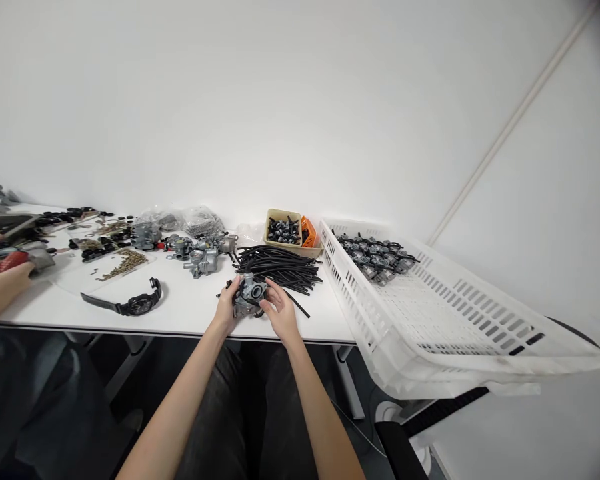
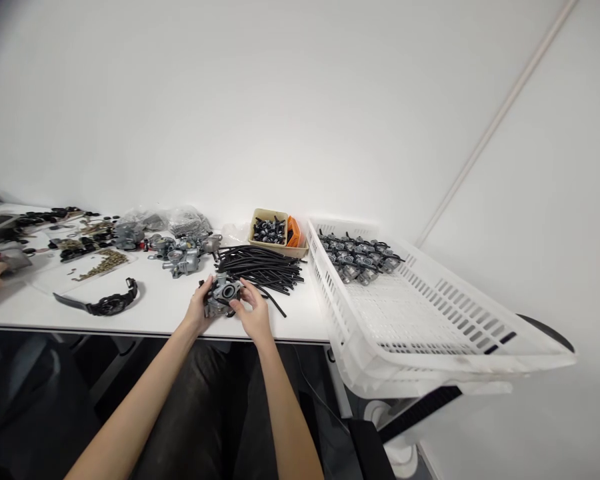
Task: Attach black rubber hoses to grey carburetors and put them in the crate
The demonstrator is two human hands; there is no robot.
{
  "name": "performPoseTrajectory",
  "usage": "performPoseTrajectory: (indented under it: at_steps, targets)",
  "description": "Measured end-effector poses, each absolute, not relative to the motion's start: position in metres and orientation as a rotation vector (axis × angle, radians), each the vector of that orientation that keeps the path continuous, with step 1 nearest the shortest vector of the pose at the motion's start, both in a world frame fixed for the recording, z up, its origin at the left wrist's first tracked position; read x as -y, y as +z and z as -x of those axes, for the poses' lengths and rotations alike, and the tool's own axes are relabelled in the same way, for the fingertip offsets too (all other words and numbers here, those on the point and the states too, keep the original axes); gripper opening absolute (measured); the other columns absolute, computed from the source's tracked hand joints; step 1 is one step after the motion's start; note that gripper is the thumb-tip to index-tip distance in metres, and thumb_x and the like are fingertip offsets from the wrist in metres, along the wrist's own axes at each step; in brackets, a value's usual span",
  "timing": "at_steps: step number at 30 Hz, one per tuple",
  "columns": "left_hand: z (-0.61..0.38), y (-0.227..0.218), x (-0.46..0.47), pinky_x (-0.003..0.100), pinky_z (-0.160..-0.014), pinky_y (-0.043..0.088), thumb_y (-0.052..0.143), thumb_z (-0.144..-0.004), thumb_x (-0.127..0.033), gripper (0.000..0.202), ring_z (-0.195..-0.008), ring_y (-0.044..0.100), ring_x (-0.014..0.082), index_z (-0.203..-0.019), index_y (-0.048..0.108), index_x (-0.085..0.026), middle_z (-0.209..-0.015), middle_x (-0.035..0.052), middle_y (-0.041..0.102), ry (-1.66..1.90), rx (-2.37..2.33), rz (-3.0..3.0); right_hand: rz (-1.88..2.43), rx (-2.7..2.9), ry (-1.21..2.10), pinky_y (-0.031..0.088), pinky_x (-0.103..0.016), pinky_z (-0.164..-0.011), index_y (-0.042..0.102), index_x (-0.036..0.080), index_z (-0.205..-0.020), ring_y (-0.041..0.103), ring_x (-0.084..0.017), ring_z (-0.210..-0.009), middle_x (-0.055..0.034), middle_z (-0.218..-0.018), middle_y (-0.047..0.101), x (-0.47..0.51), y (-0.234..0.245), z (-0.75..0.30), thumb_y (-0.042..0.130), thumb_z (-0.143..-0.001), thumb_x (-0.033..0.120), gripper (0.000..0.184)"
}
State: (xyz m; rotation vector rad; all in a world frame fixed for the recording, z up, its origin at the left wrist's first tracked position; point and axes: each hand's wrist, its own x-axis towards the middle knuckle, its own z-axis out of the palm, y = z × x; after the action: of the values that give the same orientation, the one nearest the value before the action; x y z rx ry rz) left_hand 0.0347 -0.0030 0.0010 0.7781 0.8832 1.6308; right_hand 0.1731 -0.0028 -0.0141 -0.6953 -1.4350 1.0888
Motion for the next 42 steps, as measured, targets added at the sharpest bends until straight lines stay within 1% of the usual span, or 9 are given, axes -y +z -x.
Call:
performPoseTrajectory:
  at_steps: [3, 4, 7, 11, 16, 25, 32, 37, 42]
  targets:
    - [-0.032, 0.007, 0.008, 0.034, -0.067, 0.051, 0.059, -0.073, -0.054, 0.044, -0.076, 0.067, 0.0236, -0.093, 0.066, -0.015, -0.083, 0.0075, 0.071, 1.532, -0.763, -0.673, 0.646, 1.379, 1.133, 0.047, -0.042, -0.096, 0.06, 0.022, -0.121, 0.061, -0.025, -0.109, -0.0102, -0.12, 0.064, 0.005, -0.01, -0.178, 0.055, -0.083, 0.053, 0.049]
    - [-0.031, 0.008, 0.008, 0.034, -0.066, 0.052, 0.059, -0.074, -0.053, 0.043, -0.076, 0.067, 0.024, -0.091, 0.067, -0.015, -0.083, 0.008, 0.071, 1.507, -0.744, -0.667, 0.646, 1.371, 1.144, 0.047, -0.042, -0.094, 0.062, 0.022, -0.118, 0.061, -0.025, -0.109, -0.0099, -0.119, 0.065, 0.006, -0.009, -0.179, 0.054, -0.084, 0.052, 0.046]
    - [-0.03, 0.007, 0.008, 0.032, -0.062, 0.051, 0.063, -0.072, -0.051, 0.038, -0.074, 0.067, 0.0239, -0.083, 0.067, -0.014, -0.08, 0.0086, 0.072, 1.453, -0.757, -0.653, 0.636, 1.412, 1.171, 0.048, -0.041, -0.093, 0.065, 0.025, -0.113, 0.061, -0.026, -0.108, -0.0073, -0.118, 0.066, 0.008, -0.006, -0.18, 0.064, -0.079, 0.046, 0.04]
    - [-0.031, 0.006, 0.009, 0.028, -0.055, 0.049, 0.067, -0.069, -0.046, 0.034, -0.065, 0.065, 0.0196, -0.079, 0.066, -0.014, -0.077, 0.0069, 0.071, 1.438, -0.826, -0.624, 0.607, 1.499, 1.155, 0.046, -0.04, -0.095, 0.066, 0.028, -0.114, 0.056, -0.026, -0.116, -0.0057, -0.126, 0.061, 0.009, -0.002, -0.18, 0.065, -0.078, 0.044, 0.039]
    - [-0.031, 0.009, 0.012, 0.028, -0.056, 0.05, 0.067, -0.07, -0.045, 0.033, -0.063, 0.064, 0.0189, -0.081, 0.065, -0.014, -0.075, 0.0058, 0.07, 1.371, -0.813, -0.597, 0.611, 1.601, 1.065, 0.045, -0.04, -0.096, 0.065, 0.028, -0.116, 0.055, -0.025, -0.117, -0.0064, -0.126, 0.061, 0.009, 0.0, -0.181, 0.059, -0.082, 0.047, 0.04]
    - [-0.029, 0.009, 0.011, 0.027, -0.051, 0.048, 0.063, -0.072, -0.052, 0.035, -0.055, 0.06, 0.0158, -0.075, 0.063, -0.017, -0.069, 0.0027, 0.068, 1.332, -0.788, -0.677, 0.607, 1.615, 1.054, 0.045, -0.04, -0.096, 0.064, 0.029, -0.117, 0.055, -0.024, -0.116, -0.0053, -0.126, 0.061, 0.008, -0.003, -0.181, 0.058, -0.083, 0.048, 0.039]
    - [-0.029, 0.007, 0.009, 0.028, -0.057, 0.049, 0.066, -0.066, -0.039, 0.026, -0.063, 0.063, 0.0181, -0.078, 0.067, -0.016, -0.078, 0.0051, 0.071, 1.425, -0.858, -0.667, 0.605, 1.534, 1.158, 0.048, -0.039, -0.093, 0.065, 0.027, -0.113, 0.058, -0.025, -0.112, -0.0056, -0.126, 0.062, 0.01, -0.003, -0.182, 0.063, -0.079, 0.046, 0.039]
    - [-0.03, 0.005, 0.008, 0.028, -0.06, 0.049, 0.068, -0.064, -0.041, 0.029, -0.066, 0.063, 0.0187, -0.078, 0.067, -0.015, -0.078, 0.0048, 0.07, 1.445, -0.868, -0.718, 0.583, 1.451, 1.159, 0.045, -0.043, -0.096, 0.061, 0.026, -0.121, 0.057, -0.026, -0.115, -0.0067, -0.121, 0.065, 0.011, -0.001, -0.182, 0.058, -0.084, 0.046, 0.042]
    - [-0.032, 0.003, 0.008, 0.027, -0.059, 0.047, 0.071, -0.064, -0.045, 0.032, -0.063, 0.062, 0.0178, -0.077, 0.067, -0.015, -0.071, 0.0029, 0.068, 1.45, -0.871, -0.795, 0.611, 1.392, 1.149, 0.044, -0.043, -0.099, 0.062, 0.023, -0.117, 0.058, -0.026, -0.115, -0.008, -0.118, 0.066, 0.009, -0.003, -0.181, 0.056, -0.084, 0.047, 0.041]
